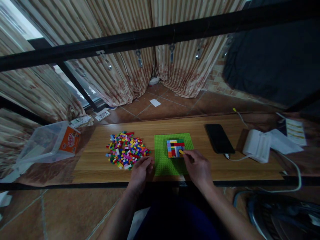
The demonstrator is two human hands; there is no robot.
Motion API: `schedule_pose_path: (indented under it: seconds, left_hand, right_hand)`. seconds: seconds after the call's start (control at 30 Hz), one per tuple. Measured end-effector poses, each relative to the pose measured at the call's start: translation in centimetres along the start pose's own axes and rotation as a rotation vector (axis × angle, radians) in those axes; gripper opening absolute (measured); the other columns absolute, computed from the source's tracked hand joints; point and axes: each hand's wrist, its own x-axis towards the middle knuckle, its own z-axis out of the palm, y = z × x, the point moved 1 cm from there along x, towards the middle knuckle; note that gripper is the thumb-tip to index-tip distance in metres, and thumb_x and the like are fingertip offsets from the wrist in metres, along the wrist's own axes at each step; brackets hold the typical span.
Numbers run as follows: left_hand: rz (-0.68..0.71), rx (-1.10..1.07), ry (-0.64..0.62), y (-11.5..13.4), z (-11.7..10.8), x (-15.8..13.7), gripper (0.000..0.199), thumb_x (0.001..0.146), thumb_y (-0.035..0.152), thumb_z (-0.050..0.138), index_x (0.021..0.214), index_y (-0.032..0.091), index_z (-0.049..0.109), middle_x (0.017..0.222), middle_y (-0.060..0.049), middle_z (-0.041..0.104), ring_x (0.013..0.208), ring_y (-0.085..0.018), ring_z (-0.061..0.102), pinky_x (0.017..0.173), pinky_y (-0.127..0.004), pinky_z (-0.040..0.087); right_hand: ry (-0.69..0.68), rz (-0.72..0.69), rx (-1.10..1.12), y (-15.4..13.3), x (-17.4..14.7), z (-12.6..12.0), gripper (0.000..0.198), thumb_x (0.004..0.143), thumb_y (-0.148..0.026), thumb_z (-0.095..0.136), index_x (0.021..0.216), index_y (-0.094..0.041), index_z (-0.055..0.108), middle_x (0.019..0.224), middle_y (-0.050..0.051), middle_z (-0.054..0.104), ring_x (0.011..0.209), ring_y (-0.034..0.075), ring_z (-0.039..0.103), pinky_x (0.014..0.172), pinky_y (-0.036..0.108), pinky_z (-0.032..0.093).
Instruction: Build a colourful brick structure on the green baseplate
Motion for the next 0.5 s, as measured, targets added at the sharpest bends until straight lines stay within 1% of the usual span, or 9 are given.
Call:
schedule_pose_path:
  seconds: [0.17,0.27,0.5]
  left_hand:
    - [-0.028,-0.009,-0.023,-0.1,-0.3,-0.1,0.032,0.056,0.035,0.082,0.073,0.013,0.066,0.065,0.0,0.062,0.054,-0.006,0.051,0.05,-0.017,0.036]
    - [-0.05,-0.01,-0.041,-0.2,-0.3,-0.3,0.034,0.056,0.036,0.082,0.075,0.013,0.066,0.064,0.001,0.061,0.052,-0.006,0.05,0.05,-0.018,0.036]
    - [-0.06,-0.001,-0.093,-0.6,-0.4,-0.5,0.035,0.058,0.039,0.082,0.075,0.014,0.064,0.06,0.002,0.057,0.048,-0.006,0.046,0.046,-0.018,0.03]
  right_hand:
    - [0.023,-0.016,-0.132,0.2,-0.5,1.1,0.026,0.093,-0.032,0.048,0.093,-0.02,0.071,0.09,0.008,0.072,0.083,0.022,0.066,0.076,0.034,0.05]
    - [0.02,-0.021,-0.141,0.4,-0.9,1.5,0.025,0.093,-0.034,0.05,0.093,-0.021,0.071,0.091,0.008,0.072,0.084,0.022,0.066,0.076,0.034,0.05]
    - [0.006,-0.081,-0.139,0.8,-1.2,2.0,0.025,0.092,-0.037,0.052,0.091,-0.025,0.074,0.095,0.007,0.07,0.088,0.021,0.064,0.081,0.036,0.051]
